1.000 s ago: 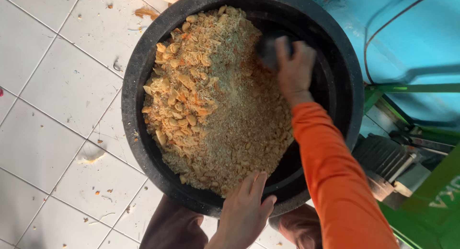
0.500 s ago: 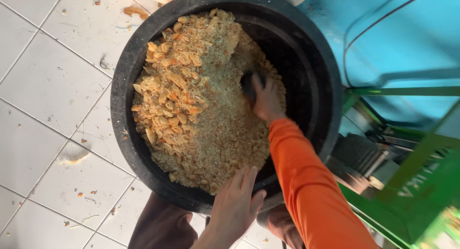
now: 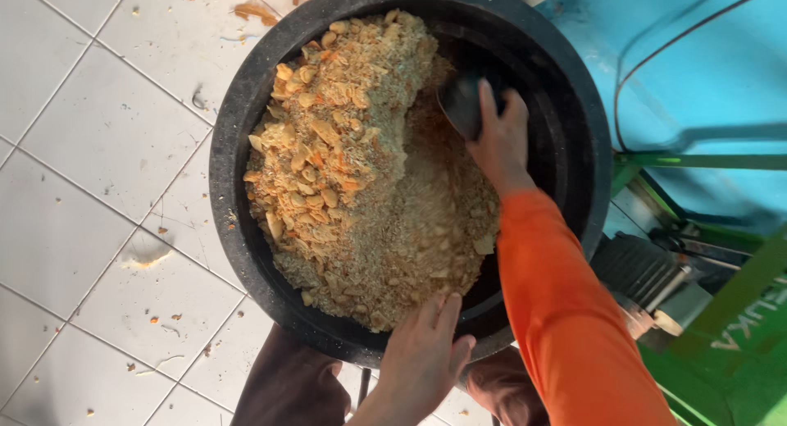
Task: The person scoops ground material from a large basin and feeds it into a green milling machine, guiding the output in the tray with a scoop. They transfer milled material with a bowl into the basin and continue feeding the machine.
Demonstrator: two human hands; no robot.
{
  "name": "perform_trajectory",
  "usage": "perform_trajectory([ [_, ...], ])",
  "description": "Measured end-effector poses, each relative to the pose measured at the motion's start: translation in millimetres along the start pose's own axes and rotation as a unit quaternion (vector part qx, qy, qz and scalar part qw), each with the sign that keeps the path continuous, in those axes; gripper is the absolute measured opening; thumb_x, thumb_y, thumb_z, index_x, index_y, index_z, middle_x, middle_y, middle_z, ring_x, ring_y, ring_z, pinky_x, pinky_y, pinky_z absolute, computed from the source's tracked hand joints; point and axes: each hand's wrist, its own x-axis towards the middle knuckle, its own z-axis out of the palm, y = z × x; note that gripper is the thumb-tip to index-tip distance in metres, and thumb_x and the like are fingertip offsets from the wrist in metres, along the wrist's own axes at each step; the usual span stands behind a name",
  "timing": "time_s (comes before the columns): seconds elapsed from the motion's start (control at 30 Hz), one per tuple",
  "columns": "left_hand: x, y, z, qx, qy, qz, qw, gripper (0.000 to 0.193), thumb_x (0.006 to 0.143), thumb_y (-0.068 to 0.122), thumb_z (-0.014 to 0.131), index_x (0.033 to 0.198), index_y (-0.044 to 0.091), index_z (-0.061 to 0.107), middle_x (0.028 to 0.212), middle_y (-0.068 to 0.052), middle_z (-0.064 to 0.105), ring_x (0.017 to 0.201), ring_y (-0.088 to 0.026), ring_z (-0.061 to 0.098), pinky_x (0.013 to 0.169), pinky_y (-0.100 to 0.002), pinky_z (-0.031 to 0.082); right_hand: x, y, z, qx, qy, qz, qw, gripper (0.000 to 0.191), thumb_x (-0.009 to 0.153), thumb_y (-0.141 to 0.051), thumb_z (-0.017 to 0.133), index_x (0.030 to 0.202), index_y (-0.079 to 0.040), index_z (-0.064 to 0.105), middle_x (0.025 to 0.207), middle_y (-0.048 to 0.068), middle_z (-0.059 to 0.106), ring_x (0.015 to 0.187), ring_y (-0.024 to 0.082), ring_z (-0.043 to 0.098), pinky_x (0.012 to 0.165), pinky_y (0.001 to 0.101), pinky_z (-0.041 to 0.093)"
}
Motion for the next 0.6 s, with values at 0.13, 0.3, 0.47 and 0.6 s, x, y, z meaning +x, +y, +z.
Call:
perform_trajectory([
  [0.13, 3.0, -2.0, 3.5, 0.017, 0.006, 0.035, 0.999, 0.067, 0.090, 0.029, 0.073, 0.141, -0.003, 0.045, 0.137, -0.025, 0.052, 0.118, -0.044, 0.057, 0.096, -0.051, 0.045, 32.4, -37.2, 36.9, -0.070, -0.107, -0.026, 0.991, 0.104, 0.087, 0.003, 0.075, 0.167, -0.024, 0.015, 0.164, 0.027, 0.018, 0.150, 0.050, 0.022, 0.113, 0.0615, 0.036],
  [0.3, 1.1, 7.1, -0.1, 0.029, 0.018, 0.035, 0.999, 0.066, 0.092, 0.029, 0.071, 0.142, -0.004, 0.044, 0.141, -0.027, 0.050, 0.119, -0.041, 0.056, 0.097, -0.052, 0.044, -15.5, -53.2, 15.5, 0.049, -0.296, 0.128, 0.945, 0.109, 0.088, 0.010, 0.067, 0.166, -0.030, 0.003, 0.170, 0.018, 0.004, 0.154, 0.046, 0.008, 0.099, 0.0510, 0.051],
  [0.47, -0.9, 20.2, 2.2, 0.031, -0.040, -0.017, 0.999, 0.065, 0.093, 0.030, 0.068, 0.145, 0.000, 0.042, 0.138, -0.021, 0.052, 0.119, -0.038, 0.056, 0.097, -0.052, 0.044, -86.9, -57.1, -28.8, 0.093, -0.336, 0.179, 0.920, 0.105, 0.088, -0.002, 0.074, 0.163, -0.028, 0.005, 0.166, 0.020, 0.011, 0.145, 0.046, 0.031, 0.097, 0.0523, 0.051],
  [0.6, -5.2, 22.5, 9.4, 0.059, 0.005, 0.033, 0.998, 0.067, 0.091, 0.032, 0.070, 0.143, 0.000, 0.044, 0.137, -0.021, 0.053, 0.120, -0.038, 0.057, 0.094, -0.049, 0.047, -128.7, -51.3, -50.0, 0.182, -0.329, 0.211, 0.902, 0.103, 0.085, -0.020, 0.080, 0.163, -0.027, 0.012, 0.155, 0.024, 0.025, 0.131, 0.048, 0.048, 0.099, 0.0505, 0.052],
])
